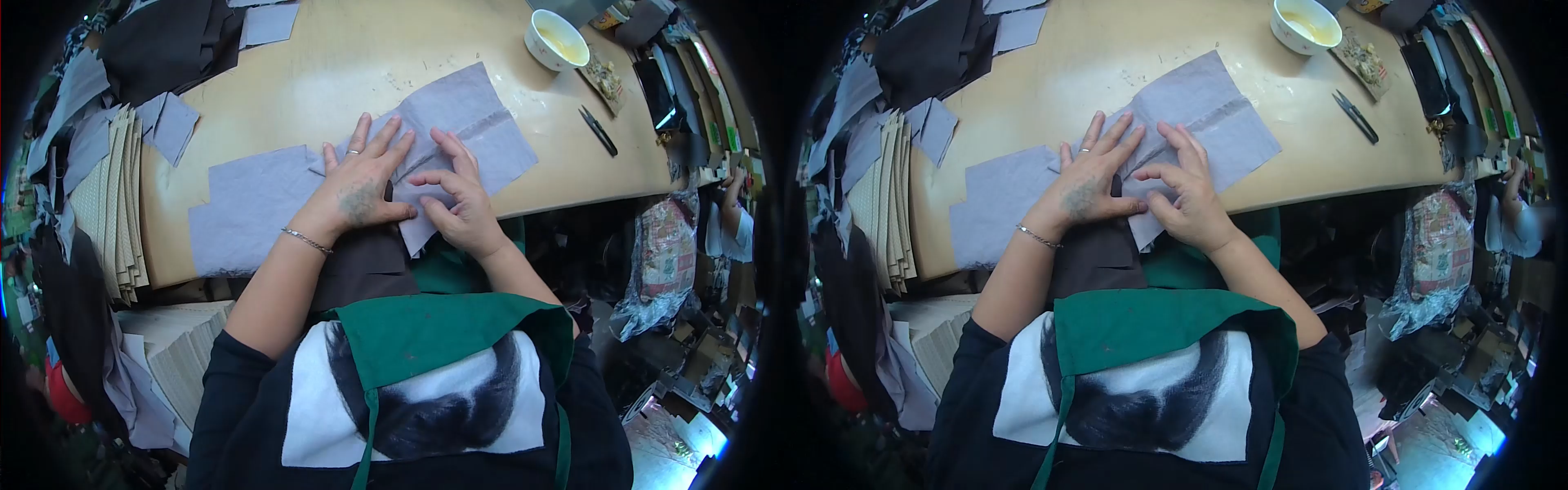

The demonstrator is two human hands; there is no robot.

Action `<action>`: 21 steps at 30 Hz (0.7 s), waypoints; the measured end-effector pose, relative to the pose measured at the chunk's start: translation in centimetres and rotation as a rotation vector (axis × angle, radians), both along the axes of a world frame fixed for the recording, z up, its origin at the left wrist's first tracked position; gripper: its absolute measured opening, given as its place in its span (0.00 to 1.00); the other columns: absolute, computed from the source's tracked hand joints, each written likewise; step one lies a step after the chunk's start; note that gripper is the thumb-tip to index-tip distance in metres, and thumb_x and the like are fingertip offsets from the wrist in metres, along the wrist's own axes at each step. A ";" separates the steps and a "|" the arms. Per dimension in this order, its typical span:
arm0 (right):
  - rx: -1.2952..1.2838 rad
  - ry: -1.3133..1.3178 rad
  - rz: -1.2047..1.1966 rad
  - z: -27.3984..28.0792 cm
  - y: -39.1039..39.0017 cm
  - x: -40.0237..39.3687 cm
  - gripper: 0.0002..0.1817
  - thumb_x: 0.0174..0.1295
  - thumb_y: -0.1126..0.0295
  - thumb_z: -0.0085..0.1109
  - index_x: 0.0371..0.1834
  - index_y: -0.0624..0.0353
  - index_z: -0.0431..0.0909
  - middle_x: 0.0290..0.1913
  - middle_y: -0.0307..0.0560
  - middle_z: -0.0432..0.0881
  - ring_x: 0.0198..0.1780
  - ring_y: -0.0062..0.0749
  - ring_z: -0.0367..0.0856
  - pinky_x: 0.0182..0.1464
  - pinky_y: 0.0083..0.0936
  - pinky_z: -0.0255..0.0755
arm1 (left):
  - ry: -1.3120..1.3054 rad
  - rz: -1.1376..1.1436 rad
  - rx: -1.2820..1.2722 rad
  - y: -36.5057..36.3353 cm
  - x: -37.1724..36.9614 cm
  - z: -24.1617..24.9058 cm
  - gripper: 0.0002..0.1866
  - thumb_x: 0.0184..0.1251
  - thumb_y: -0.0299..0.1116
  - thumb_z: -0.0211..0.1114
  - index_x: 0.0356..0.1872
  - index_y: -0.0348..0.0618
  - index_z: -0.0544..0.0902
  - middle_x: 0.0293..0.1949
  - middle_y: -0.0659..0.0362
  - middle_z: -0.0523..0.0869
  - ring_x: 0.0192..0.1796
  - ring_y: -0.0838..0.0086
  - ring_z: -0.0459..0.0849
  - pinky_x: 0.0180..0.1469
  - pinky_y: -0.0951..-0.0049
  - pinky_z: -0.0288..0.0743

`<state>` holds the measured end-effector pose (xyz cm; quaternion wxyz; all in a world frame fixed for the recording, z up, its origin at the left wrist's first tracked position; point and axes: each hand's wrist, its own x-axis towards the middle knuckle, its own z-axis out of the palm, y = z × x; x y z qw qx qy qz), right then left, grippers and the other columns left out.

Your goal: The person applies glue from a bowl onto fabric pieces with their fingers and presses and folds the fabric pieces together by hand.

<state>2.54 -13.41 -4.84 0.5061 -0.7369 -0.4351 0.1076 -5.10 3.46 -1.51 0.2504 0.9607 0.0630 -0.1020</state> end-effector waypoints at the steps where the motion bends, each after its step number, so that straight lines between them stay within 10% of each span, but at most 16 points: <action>1: -0.010 0.017 -0.009 -0.1 0.1 -0.1 0.17 0.44 0.75 0.58 0.40 0.49 0.82 0.69 0.56 0.58 0.72 0.59 0.46 0.70 0.45 0.45 | -0.016 -0.012 -0.071 0.5 -0.1 -0.1 0.47 0.41 0.46 0.71 0.69 0.59 0.60 0.74 0.58 0.49 0.75 0.53 0.40 0.61 0.26 0.37; 9: -0.127 -0.005 0.008 0.4 0.1 -0.1 0.20 0.42 0.75 0.52 0.41 0.47 0.82 0.69 0.59 0.58 0.72 0.60 0.46 0.70 0.46 0.45 | -0.229 -0.030 -0.400 3.7 -1.9 -1.0 0.26 0.45 0.29 0.67 0.52 0.50 0.79 0.71 0.52 0.56 0.74 0.51 0.43 0.70 0.49 0.41; 15: -0.066 0.099 0.029 0.3 -0.2 0.6 0.17 0.41 0.75 0.51 0.37 0.51 0.80 0.69 0.60 0.56 0.72 0.60 0.45 0.70 0.45 0.42 | -0.485 0.112 0.006 -0.4 -4.5 0.7 0.16 0.42 0.38 0.74 0.34 0.47 0.83 0.54 0.53 0.76 0.64 0.50 0.66 0.63 0.56 0.57; 21: -0.021 0.159 0.067 0.8 -0.2 2.1 0.16 0.40 0.74 0.50 0.36 0.53 0.77 0.70 0.60 0.55 0.73 0.60 0.42 0.71 0.46 0.40 | -0.383 -0.312 0.155 -1.3 -6.9 0.7 0.15 0.49 0.40 0.67 0.40 0.52 0.83 0.46 0.68 0.79 0.52 0.74 0.75 0.53 0.66 0.61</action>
